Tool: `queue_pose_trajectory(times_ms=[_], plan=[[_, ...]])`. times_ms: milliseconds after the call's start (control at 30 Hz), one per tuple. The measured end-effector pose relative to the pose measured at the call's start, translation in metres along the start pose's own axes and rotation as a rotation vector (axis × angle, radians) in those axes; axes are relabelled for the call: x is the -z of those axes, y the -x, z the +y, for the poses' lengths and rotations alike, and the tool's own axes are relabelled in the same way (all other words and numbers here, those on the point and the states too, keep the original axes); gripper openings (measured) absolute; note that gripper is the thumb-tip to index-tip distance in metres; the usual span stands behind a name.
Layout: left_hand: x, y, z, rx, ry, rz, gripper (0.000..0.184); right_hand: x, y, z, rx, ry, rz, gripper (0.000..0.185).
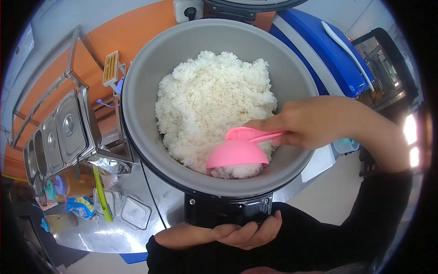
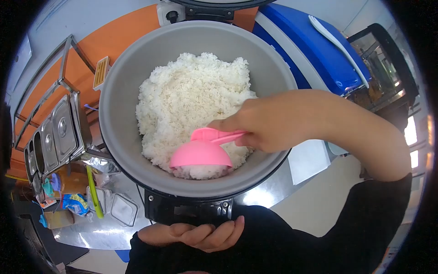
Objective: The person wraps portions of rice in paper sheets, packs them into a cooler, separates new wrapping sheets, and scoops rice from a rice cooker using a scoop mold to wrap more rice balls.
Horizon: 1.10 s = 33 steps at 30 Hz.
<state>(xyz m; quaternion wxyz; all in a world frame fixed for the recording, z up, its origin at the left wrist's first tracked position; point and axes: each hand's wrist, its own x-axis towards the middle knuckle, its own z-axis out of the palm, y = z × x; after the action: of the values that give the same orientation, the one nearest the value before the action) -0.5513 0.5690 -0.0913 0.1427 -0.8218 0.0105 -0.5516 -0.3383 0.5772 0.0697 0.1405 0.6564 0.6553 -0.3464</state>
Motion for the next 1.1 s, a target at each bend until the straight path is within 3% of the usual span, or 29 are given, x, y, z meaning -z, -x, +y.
queue_pose_trajectory(times_ms=[33,367,467,533,567,633,833,967,1033,1100], plan=[[0.000,0.000,0.001,0.006,0.002,-0.005,0.020,-0.001,0.000,0.003,0.006,-0.101,-0.022,0.043],[-0.002,-0.002,-0.001,0.002,-0.023,0.019,0.019,0.015,0.021,-0.018,-0.119,-0.043,-0.035,0.045],[-0.002,-0.003,0.001,0.014,-0.045,0.010,0.018,0.006,0.004,-0.003,-0.043,-0.112,-0.059,0.045],[-0.003,-0.003,0.002,0.017,-0.060,0.015,0.018,-0.007,-0.011,0.015,0.171,-0.092,0.046,0.046],[-0.004,-0.003,0.001,0.010,-0.073,0.019,0.018,-0.001,-0.012,0.011,0.179,-0.081,0.055,0.046],[-0.003,-0.003,0.001,0.013,-0.060,0.007,0.016,0.008,-0.014,-0.002,-0.181,-0.298,-0.160,0.048],[-0.001,-0.007,0.011,0.145,-0.017,-0.019,0.010,0.019,-0.023,0.008,0.113,-0.539,-0.049,0.053],[0.001,-0.011,0.009,0.143,-0.011,-0.042,0.013,0.009,-0.041,0.017,0.150,-0.619,-0.087,0.051],[0.003,-0.012,0.009,0.144,-0.010,-0.040,0.014,0.005,-0.042,0.024,0.101,-0.920,-0.201,0.044],[0.003,-0.014,0.010,0.166,0.028,-0.026,0.019,0.008,-0.033,0.024,0.115,-1.025,-0.210,0.038]])
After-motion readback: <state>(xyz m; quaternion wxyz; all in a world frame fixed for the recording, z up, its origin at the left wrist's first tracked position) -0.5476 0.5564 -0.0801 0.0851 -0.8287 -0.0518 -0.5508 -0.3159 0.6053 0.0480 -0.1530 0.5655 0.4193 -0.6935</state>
